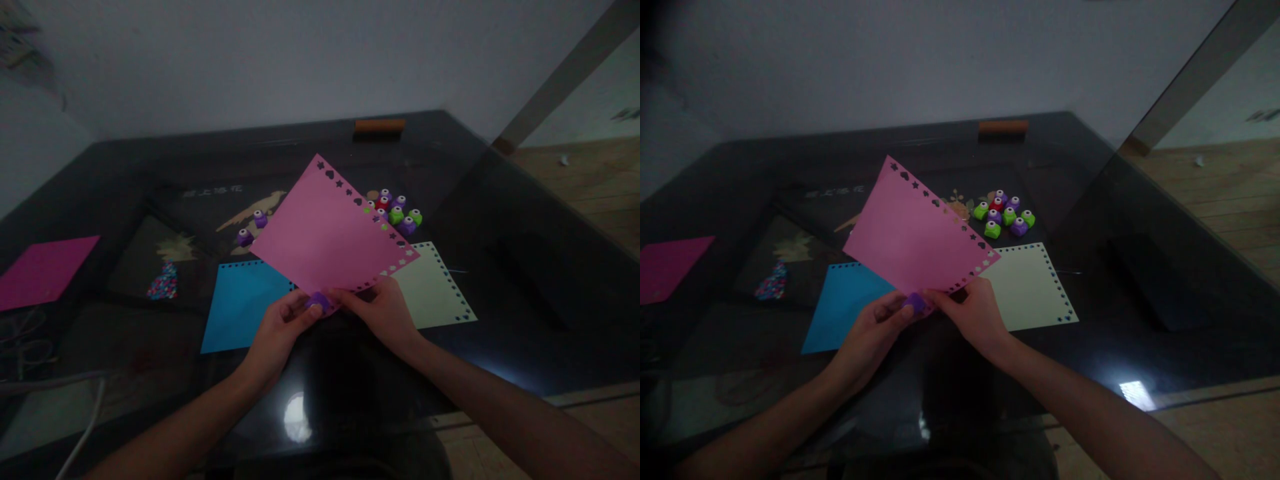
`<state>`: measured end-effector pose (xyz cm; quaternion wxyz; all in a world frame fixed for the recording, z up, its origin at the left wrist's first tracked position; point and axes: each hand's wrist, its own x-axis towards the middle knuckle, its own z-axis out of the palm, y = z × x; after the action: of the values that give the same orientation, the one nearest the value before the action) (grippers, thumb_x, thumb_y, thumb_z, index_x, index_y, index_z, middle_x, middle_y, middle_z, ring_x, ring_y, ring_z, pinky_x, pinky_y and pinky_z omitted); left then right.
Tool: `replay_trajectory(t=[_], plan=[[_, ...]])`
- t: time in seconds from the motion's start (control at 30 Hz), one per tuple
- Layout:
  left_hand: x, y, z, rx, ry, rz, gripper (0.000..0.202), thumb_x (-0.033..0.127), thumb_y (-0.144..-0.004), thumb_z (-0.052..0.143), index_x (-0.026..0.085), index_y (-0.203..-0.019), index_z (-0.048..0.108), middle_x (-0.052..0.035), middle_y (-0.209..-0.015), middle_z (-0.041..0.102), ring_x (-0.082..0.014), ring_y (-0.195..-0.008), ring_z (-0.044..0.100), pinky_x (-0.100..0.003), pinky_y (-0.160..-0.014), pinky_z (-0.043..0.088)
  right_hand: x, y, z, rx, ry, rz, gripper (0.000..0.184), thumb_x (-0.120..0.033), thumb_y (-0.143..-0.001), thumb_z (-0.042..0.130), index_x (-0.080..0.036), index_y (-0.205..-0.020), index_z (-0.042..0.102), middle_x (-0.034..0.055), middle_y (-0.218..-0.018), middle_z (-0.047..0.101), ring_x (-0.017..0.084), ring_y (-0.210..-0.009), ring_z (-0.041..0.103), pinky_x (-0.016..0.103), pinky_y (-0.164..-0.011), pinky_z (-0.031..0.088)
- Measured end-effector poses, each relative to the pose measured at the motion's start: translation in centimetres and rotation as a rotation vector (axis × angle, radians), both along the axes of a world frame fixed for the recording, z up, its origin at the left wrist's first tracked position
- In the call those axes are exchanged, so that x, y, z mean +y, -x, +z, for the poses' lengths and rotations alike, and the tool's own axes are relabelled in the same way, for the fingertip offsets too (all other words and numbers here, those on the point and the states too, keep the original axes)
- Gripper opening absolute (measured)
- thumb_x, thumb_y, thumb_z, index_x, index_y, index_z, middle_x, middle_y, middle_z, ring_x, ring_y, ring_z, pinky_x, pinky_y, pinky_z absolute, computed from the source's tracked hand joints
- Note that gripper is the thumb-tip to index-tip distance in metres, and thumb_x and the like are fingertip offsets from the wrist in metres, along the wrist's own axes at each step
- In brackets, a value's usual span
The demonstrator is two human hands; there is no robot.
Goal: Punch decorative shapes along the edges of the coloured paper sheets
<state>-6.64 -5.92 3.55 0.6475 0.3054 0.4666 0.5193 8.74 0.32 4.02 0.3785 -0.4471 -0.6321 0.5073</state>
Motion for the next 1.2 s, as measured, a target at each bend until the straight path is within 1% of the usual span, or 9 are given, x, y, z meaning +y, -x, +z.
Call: replay_trajectory(t=[0.1,0.37,0.63,0.73,0.87,1.07,1.2], plan=[[-0.09,-0.01,0.01,0.010,-0.001,-0.002,0.027,0.026,-0.081,0.069,0.018,-0.106,0.068,-0.0073,-0.111,0.071,-0.0216,-0.103,0.065,-0.036,-0.100,0.043,-0.01,-0.02,-0.07,-0.005,-0.013,-0.001,0.013,-0.029,-0.072,0.071,-0.016,-0.071,0.069,0.0047,-0.068,0.072,0.017,-0.060,0.065,0.026,-0.053,0.050],[-0.05,-0.09,0.09,0.061,-0.012,0.020,0.030,0.030,-0.079,0.070,0.017,-0.106,0.068,-0.0089,-0.110,0.071,-0.0235,-0.102,0.065,-0.037,-0.098,0.044,-0.12,0.04,0.20,-0.001,-0.004,0.024,0.012,-0.029,-0.073,0.070,-0.017,-0.072,0.070,0.0040,-0.070,0.073,0.017,-0.062,0.066,0.027,-0.056,0.051],[0.14,0.22,0.12,0.111,-0.050,0.023,0.027,0.027,-0.079,0.070,0.018,-0.104,0.069,-0.0072,-0.104,0.073,-0.0230,-0.102,0.065,-0.033,-0.092,0.047,-0.19,-0.09,-0.02,-0.056,-0.008,0.032,0.018,-0.033,-0.075,0.070,-0.016,-0.072,0.069,0.0053,-0.067,0.072,0.018,-0.059,0.065,0.026,-0.052,0.049],[0.18,0.31,0.17,0.136,-0.048,0.017,0.027,0.026,-0.078,0.071,0.018,-0.104,0.070,-0.0069,-0.105,0.073,-0.0225,-0.102,0.065,-0.033,-0.093,0.047,-0.20,-0.07,-0.08,-0.058,-0.023,0.020,0.019,-0.035,-0.075,0.069,-0.016,-0.072,0.069,0.0057,-0.067,0.072,0.018,-0.060,0.065,0.027,-0.052,0.048],[0.23,0.30,0.13,0.138,-0.028,0.021,0.027,0.027,-0.077,0.072,0.018,-0.102,0.070,-0.0069,-0.106,0.073,-0.0230,-0.103,0.066,-0.034,-0.093,0.047,-0.20,-0.02,-0.08,-0.059,-0.050,0.016,0.017,-0.032,-0.076,0.068,-0.017,-0.068,0.068,0.0043,-0.067,0.072,0.017,-0.059,0.064,0.026,-0.052,0.047],[0.34,0.27,0.08,0.139,-0.004,0.020,0.031,0.030,-0.076,0.074,0.017,-0.103,0.069,-0.0071,-0.106,0.073,-0.0235,-0.103,0.066,-0.033,-0.094,0.047,0.01,-0.05,-0.21,-0.099,-0.079,-0.018,0.015,-0.031,-0.076,0.069,-0.016,-0.073,0.070,0.0050,-0.070,0.073,0.019,-0.063,0.065,0.027,-0.056,0.047],[0.39,0.28,-0.08,0.138,0.015,-0.006,0.035,0.029,-0.074,0.074,0.018,-0.106,0.067,-0.0070,-0.111,0.072,-0.0223,-0.104,0.066,-0.035,-0.097,0.046,0.10,-0.03,-0.25,-0.092,-0.054,-0.013,0.019,-0.033,-0.076,0.068,-0.015,-0.071,0.069,0.0041,-0.064,0.071,0.017,-0.057,0.063,0.026,-0.052,0.045]])
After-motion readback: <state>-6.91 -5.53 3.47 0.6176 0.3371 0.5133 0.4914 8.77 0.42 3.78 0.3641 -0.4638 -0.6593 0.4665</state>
